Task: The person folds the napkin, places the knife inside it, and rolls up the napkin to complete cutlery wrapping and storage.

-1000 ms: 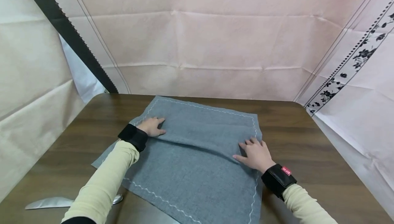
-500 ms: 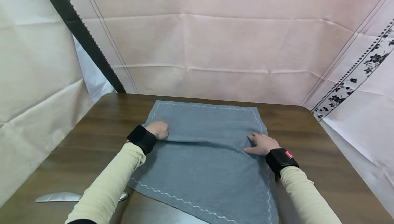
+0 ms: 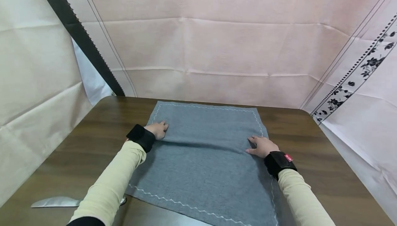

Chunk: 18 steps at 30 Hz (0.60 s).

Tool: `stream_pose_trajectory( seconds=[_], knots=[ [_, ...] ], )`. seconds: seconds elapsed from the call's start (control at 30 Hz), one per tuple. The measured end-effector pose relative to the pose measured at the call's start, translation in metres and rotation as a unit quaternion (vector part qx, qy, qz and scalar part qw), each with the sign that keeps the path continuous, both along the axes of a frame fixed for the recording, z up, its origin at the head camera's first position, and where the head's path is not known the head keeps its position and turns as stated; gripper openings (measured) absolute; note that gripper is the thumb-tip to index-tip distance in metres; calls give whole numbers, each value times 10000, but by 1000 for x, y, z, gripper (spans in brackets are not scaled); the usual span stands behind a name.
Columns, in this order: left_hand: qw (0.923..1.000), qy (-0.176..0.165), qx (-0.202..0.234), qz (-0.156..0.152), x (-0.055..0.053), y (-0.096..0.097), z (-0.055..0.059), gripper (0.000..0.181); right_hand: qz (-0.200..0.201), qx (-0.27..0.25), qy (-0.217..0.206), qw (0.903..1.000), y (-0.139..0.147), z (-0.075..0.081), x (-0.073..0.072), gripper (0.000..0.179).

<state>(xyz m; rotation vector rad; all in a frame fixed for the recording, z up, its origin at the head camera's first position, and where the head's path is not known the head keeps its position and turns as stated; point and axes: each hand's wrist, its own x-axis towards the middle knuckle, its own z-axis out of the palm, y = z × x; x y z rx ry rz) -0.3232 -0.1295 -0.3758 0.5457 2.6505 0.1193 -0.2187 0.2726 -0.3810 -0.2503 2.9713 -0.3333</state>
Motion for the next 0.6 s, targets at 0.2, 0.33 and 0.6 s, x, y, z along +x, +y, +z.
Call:
stream_pose_trajectory(
  seconds=[0.2, 0.33, 0.6],
  knots=[
    [9985, -349, 423, 77, -4, -8, -4, 58, 84, -163, -354, 9992, 9, 3, -2, 64],
    [9959, -432, 792, 8, -32, -21, -28, 64, 151, -287, -476, 9983, 10, 5, 1, 66],
    [9936, -664, 904, 133, -12, -15, 3, 57, 181, -179, -543, 9982, 14, -2, -2, 69]
  ],
)
